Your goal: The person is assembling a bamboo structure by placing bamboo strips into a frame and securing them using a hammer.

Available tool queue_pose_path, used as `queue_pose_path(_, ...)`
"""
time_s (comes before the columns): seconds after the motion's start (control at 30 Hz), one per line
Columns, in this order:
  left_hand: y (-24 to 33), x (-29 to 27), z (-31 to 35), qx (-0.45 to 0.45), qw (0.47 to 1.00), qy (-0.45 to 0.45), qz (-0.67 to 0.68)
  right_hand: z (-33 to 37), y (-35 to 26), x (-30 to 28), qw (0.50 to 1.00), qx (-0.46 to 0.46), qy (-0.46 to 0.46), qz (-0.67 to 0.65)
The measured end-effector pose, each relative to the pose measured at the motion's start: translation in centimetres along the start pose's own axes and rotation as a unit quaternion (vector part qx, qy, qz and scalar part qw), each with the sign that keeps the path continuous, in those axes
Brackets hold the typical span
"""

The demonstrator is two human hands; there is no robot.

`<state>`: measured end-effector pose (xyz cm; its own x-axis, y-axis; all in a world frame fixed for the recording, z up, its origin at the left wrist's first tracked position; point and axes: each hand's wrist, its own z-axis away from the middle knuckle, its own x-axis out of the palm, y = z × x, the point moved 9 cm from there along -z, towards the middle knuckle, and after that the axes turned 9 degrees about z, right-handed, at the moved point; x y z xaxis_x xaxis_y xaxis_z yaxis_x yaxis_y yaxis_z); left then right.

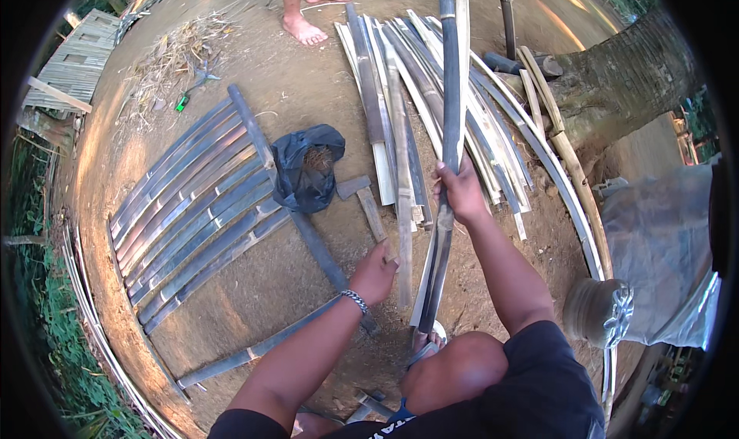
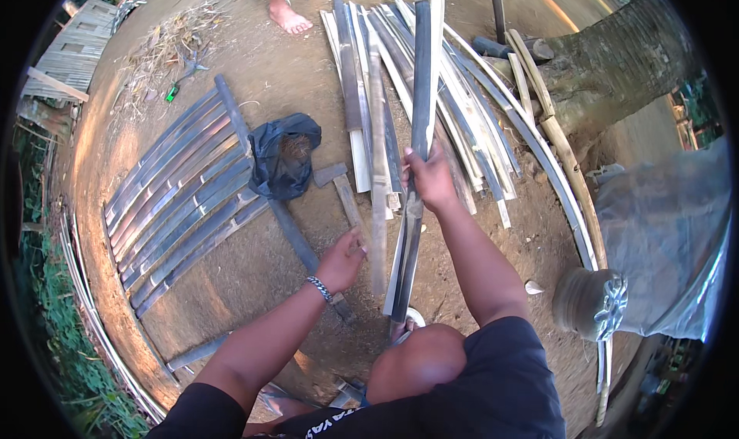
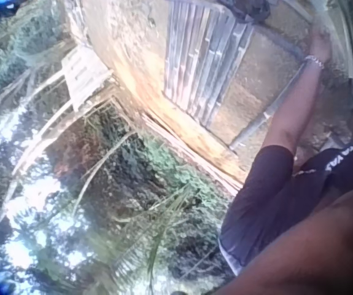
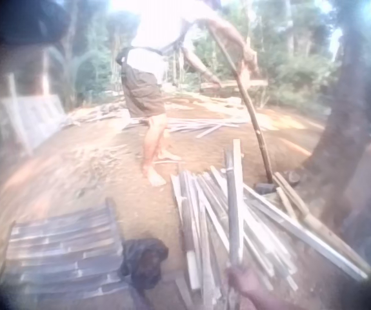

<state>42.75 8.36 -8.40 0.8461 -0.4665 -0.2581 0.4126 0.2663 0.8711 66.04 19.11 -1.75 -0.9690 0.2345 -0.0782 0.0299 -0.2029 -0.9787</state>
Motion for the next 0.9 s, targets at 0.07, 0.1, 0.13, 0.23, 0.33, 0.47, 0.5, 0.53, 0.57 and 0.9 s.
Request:
queue_pose_path(0.07, 1.0, -0.2, 1.1, 0.014, 0.998, 0.01, 0.054, 0.2, -0.6, 0.8, 0.999, 0.024, 0.006, -0.045)
queue_pose_path(0.1, 1.2, -0.3, 1.7, 0.021, 0.996, 0.015, 0.08, 0.5, -0.6, 1.9, 0.997, 0.034, 0.011, -0.07)
queue_pose_path(0.13, 0.9, 0.2, 2.4, 0.014, 0.995, -0.004, 0.097, 0.8, -0.4, 3.1, 0.997, 0.03, 0.009, -0.075)
queue_pose_path(0.23, -0.1, 0.2, 4.4, -0.007, 0.996, -0.013, 0.083, 2.8, 2.2, 7.2, 0.997, 0.051, 0.005, -0.062)
queue_pose_path(0.33, -0.5, -3.1, 7.0, -0.047, 0.994, 0.075, -0.07, 5.8, 4.4, 10.6, 0.993, 0.07, -0.027, -0.09)
queue_pose_path(0.47, -3.8, -7.6, 10.7, -0.008, 0.989, 0.108, -0.104, 7.6, 8.1, 12.5, 0.987, 0.093, -0.119, -0.057)
queue_pose_path(0.5, -5.0, -8.7, 11.4, -0.019, 0.988, 0.094, -0.119, 7.2, 9.0, 11.6, 0.987, 0.088, -0.13, -0.02)
queue_pose_path(0.53, -6.2, -10.3, 12.4, -0.035, 0.987, 0.082, -0.133, 6.6, 9.1, 10.1, 0.991, 0.088, -0.082, 0.065)
queue_pose_path(0.57, -7.3, -11.9, 13.6, -0.052, 0.985, 0.072, -0.147, 5.8, 8.9, 8.6, 0.984, 0.084, -0.036, 0.15)
queue_pose_path(0.9, -13.2, -20.8, 22.8, 0.038, 0.967, -0.024, -0.25, 7.2, 1.7, 9.7, 0.631, -0.26, -0.303, 0.665)
